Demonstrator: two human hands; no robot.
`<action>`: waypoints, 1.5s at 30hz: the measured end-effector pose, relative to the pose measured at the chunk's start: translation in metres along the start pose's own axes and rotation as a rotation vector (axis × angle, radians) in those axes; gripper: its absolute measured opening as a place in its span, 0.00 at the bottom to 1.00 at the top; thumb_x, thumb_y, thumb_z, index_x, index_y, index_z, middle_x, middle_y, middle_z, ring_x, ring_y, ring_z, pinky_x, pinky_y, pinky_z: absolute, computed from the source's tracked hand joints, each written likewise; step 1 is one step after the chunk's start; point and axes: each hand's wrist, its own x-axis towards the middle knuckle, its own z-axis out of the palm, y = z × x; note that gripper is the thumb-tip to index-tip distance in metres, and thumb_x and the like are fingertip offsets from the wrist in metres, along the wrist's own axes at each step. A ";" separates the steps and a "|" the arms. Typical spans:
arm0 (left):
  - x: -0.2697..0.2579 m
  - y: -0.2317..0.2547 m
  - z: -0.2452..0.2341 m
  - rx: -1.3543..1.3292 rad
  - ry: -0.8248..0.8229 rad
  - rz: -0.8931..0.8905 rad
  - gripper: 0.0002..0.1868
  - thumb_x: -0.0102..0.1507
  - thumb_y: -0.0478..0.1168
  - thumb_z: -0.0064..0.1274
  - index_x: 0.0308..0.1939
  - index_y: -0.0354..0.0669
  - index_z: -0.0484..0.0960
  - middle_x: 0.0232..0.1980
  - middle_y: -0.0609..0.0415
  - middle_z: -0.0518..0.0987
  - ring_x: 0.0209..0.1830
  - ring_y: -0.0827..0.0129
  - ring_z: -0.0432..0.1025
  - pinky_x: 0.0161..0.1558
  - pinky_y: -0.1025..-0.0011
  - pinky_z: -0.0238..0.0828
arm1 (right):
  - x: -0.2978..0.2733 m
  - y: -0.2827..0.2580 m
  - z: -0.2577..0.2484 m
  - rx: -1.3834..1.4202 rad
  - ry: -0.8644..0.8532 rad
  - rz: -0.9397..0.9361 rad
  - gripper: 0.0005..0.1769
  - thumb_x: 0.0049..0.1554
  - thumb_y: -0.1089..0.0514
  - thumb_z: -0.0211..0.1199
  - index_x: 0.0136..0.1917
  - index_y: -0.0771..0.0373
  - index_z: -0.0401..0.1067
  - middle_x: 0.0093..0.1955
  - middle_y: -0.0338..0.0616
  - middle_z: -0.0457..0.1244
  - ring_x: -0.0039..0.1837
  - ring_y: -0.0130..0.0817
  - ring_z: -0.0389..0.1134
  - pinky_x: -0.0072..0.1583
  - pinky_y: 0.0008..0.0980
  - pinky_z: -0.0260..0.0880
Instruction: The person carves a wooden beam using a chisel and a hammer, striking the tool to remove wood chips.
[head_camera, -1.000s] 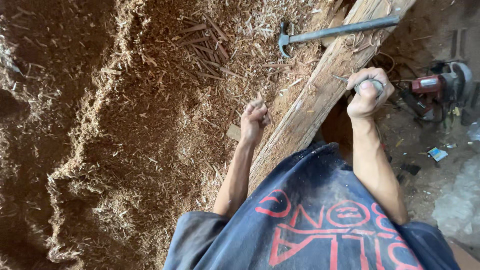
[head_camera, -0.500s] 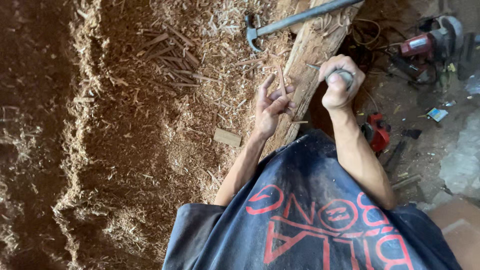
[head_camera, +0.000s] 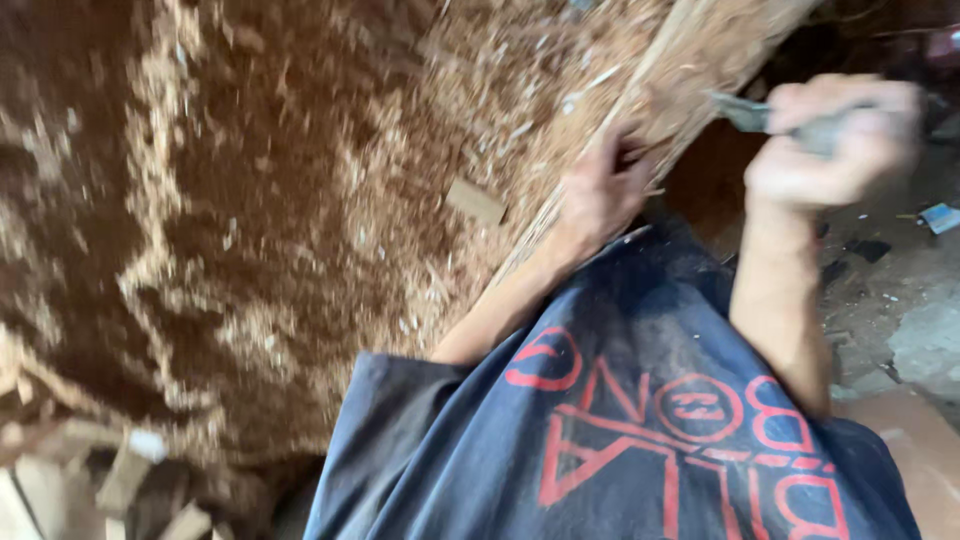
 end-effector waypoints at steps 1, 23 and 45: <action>-0.001 0.003 0.009 -0.088 0.013 -0.109 0.18 0.62 0.41 0.63 0.54 0.43 0.78 0.41 0.54 0.85 0.38 0.67 0.83 0.37 0.71 0.81 | -0.004 0.006 -0.020 0.046 -0.010 0.026 0.20 0.62 0.46 0.51 0.44 0.67 0.62 0.33 0.50 0.55 0.32 0.38 0.56 0.36 0.36 0.57; 0.032 0.026 0.001 0.097 -0.016 0.727 0.15 0.60 0.32 0.68 0.49 0.38 0.82 0.43 0.52 0.81 0.37 0.65 0.78 0.35 0.69 0.76 | -0.016 -0.058 0.032 0.032 -0.109 0.069 0.19 0.61 0.45 0.57 0.46 0.63 0.61 0.35 0.47 0.58 0.36 0.37 0.59 0.43 0.37 0.62; 0.020 0.028 0.026 0.027 0.056 0.453 0.14 0.56 0.30 0.70 0.43 0.42 0.84 0.38 0.54 0.80 0.34 0.65 0.77 0.35 0.68 0.77 | 0.000 -0.052 0.038 0.031 -0.195 0.141 0.23 0.62 0.41 0.57 0.45 0.64 0.59 0.35 0.47 0.58 0.35 0.37 0.60 0.41 0.37 0.62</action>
